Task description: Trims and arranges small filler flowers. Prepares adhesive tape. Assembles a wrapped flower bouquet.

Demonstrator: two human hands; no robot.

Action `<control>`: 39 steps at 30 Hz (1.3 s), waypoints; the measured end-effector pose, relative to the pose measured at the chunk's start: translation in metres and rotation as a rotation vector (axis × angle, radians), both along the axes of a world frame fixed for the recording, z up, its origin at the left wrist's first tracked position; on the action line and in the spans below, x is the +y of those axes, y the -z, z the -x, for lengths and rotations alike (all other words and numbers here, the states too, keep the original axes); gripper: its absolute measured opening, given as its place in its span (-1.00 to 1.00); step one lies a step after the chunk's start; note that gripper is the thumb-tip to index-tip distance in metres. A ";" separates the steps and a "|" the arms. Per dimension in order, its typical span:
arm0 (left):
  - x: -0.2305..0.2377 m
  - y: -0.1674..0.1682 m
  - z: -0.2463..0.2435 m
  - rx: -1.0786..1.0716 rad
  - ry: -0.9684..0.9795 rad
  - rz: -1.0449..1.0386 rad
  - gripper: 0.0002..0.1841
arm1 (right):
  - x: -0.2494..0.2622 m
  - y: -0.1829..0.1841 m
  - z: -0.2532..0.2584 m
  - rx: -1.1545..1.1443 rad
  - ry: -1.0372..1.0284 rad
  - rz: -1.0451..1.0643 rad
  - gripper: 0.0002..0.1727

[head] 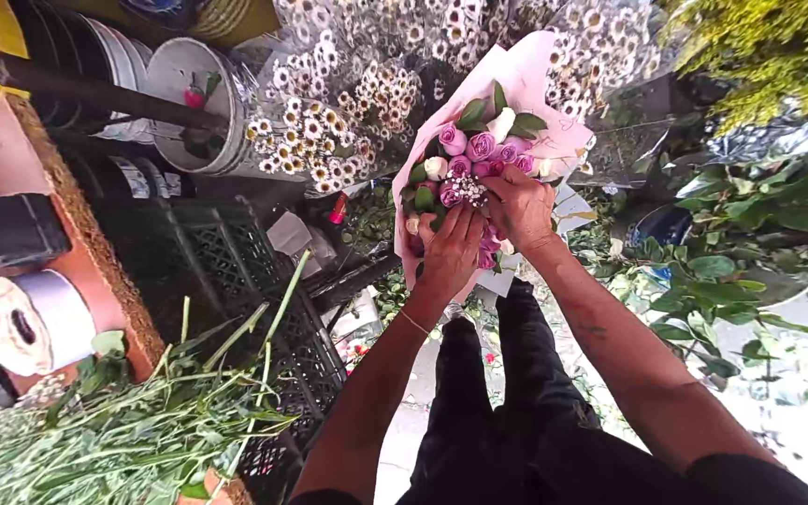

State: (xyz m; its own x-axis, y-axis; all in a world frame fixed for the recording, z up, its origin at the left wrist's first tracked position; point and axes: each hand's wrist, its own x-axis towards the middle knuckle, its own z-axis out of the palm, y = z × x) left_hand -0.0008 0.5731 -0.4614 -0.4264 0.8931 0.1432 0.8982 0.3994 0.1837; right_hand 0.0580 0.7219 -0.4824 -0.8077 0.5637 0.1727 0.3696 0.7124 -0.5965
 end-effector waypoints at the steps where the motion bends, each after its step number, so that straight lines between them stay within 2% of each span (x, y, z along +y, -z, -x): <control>1: 0.000 0.000 0.000 -0.005 0.001 0.003 -0.73 | -0.001 0.004 0.001 0.010 -0.003 -0.039 -0.82; 5: 0.003 -0.003 0.002 -0.043 0.007 0.030 -0.70 | -0.002 0.011 0.006 -0.016 -0.024 -0.065 -0.86; 10: 0.005 -0.009 0.004 -0.105 0.009 0.094 -0.62 | 0.000 -0.025 -0.006 -0.128 0.081 0.206 -0.70; 13: 0.007 -0.011 0.002 -0.107 0.010 0.090 -0.61 | 0.005 -0.026 -0.004 -0.061 -0.029 0.175 -0.66; 16: 0.005 -0.011 0.000 -0.079 0.013 0.075 -0.66 | 0.008 -0.024 0.009 -0.216 -0.144 0.118 -0.70; 19: 0.001 -0.008 0.000 -0.054 0.015 0.043 -0.69 | 0.001 -0.030 0.018 -0.330 -0.118 0.101 -0.80; 26: -0.002 -0.006 0.002 -0.061 0.013 0.025 -0.65 | -0.005 -0.004 0.005 -0.083 0.037 0.094 -0.85; 29: -0.003 -0.006 0.001 -0.065 0.023 0.022 -0.65 | -0.011 -0.004 0.001 -0.124 0.066 0.075 -0.89; 36: -0.008 -0.003 0.004 -0.044 0.020 0.018 -0.65 | -0.017 -0.010 0.029 -0.337 0.094 0.011 -0.79; 39: -0.008 -0.004 0.006 -0.069 0.029 0.030 -0.63 | -0.014 -0.011 0.026 -0.303 0.107 0.073 -0.80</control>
